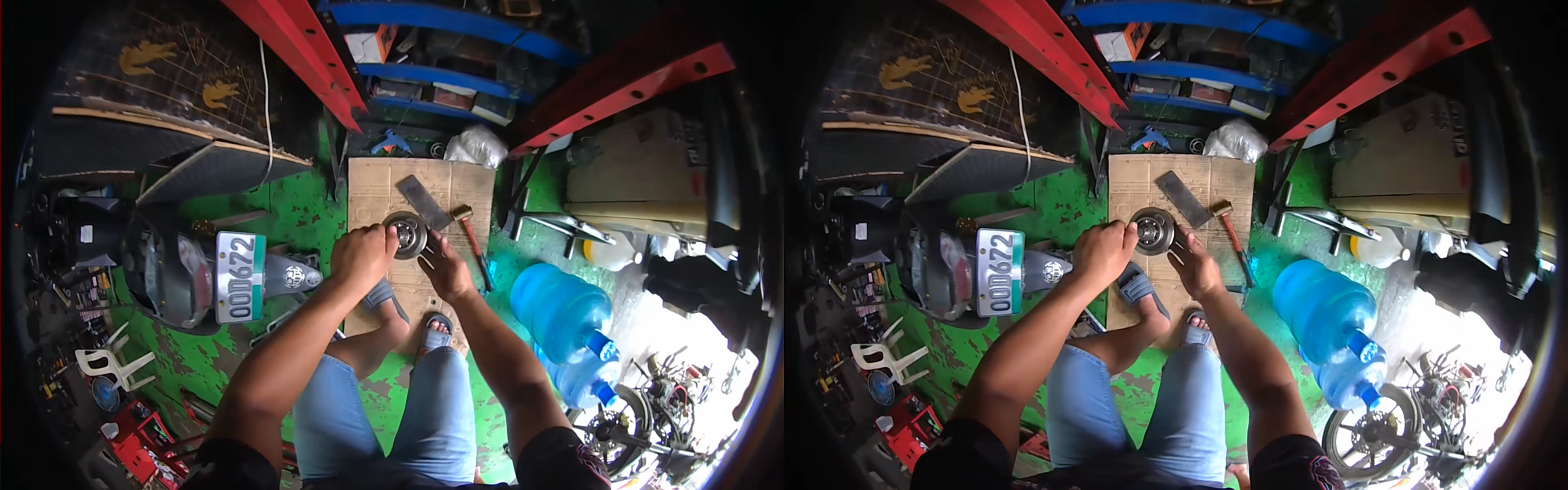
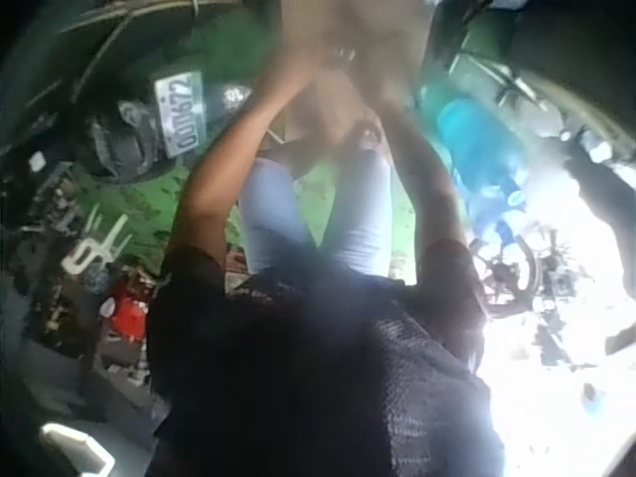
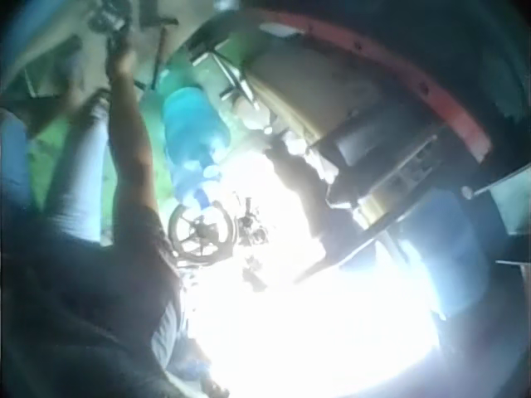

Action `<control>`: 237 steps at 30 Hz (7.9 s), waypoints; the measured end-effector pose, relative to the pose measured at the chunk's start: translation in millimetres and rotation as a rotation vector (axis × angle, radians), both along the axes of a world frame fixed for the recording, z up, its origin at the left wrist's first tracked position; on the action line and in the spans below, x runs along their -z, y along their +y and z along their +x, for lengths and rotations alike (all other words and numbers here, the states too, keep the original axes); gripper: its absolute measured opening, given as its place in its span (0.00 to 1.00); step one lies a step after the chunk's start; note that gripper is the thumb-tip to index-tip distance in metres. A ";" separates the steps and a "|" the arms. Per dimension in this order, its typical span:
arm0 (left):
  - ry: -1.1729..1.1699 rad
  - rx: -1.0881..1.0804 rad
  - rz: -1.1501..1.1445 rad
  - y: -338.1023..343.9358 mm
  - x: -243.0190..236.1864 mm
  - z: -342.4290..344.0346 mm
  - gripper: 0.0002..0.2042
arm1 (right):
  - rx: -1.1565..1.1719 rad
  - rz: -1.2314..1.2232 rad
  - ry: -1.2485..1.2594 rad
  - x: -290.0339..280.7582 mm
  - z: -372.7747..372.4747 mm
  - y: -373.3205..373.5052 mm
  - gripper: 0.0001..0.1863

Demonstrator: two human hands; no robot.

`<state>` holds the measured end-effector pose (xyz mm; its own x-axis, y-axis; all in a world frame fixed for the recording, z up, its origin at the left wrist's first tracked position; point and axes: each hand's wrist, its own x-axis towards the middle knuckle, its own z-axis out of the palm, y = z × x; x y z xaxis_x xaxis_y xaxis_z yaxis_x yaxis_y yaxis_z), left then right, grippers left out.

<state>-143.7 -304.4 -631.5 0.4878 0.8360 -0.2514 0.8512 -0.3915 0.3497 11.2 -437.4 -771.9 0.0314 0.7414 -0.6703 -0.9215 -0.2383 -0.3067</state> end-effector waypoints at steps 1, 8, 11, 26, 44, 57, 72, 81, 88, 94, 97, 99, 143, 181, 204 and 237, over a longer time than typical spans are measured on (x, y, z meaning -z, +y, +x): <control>0.032 0.004 -0.012 2.0 25.5 2.1 0.22 | -0.049 0.025 -0.012 37.7 2.3 -0.4 0.30; 0.090 -0.066 0.001 26.8 136.3 -0.9 0.23 | -0.281 -0.008 -0.215 157.2 9.9 39.6 0.26; 0.110 -0.054 0.018 39.6 159.9 -2.1 0.22 | -0.554 0.096 -0.703 182.4 25.5 35.5 0.26; 0.131 0.057 0.082 80.2 217.5 2.6 0.21 | -0.808 -0.424 -1.878 308.0 124.0 -54.7 0.18; 0.184 -0.012 0.093 73.1 219.3 0.5 0.21 | -0.606 0.216 -1.655 135.4 23.4 109.4 0.18; 0.162 -0.067 0.094 69.3 220.8 -3.3 0.21 | -0.704 0.269 -1.613 73.7 16.5 125.7 0.18; 0.194 -0.117 0.058 71.0 212.1 -9.5 0.21 | -0.712 -0.091 -1.598 174.3 61.7 83.6 0.26; 0.172 -0.119 0.059 72.9 217.7 -8.3 0.21 | -0.601 -0.039 -2.229 233.8 63.8 51.2 0.32; 0.165 -0.158 0.049 74.8 221.8 10.3 0.22 | -0.762 0.129 -0.642 256.4 -38.1 123.4 0.27; 0.031 -0.230 0.073 56.2 232.5 -24.6 0.23 | -0.664 0.200 -0.648 254.0 -12.8 104.6 0.18; -0.011 -0.266 0.110 49.5 224.2 -43.7 0.24 | -0.835 0.141 -0.982 184.1 -0.5 116.0 0.16; -0.065 -0.235 0.143 48.8 198.4 -34.4 0.25 | -0.770 0.208 -1.049 164.7 20.9 114.2 0.14; -1.136 0.050 -0.416 271.4 -621.6 110.2 0.18 | 0.587 1.148 -1.492 -811.3 150.6 294.7 0.29; -1.167 -0.115 -0.487 302.9 -598.3 130.3 0.23 | 0.547 0.604 -2.223 -797.0 161.1 277.7 0.16; -0.930 -0.067 0.244 301.5 -562.7 66.3 0.26 | 0.616 0.438 -2.509 -795.2 159.8 268.5 0.18; -0.774 0.055 0.636 298.3 -546.6 76.2 0.16 | 0.779 0.403 -2.391 -782.1 152.5 268.1 0.12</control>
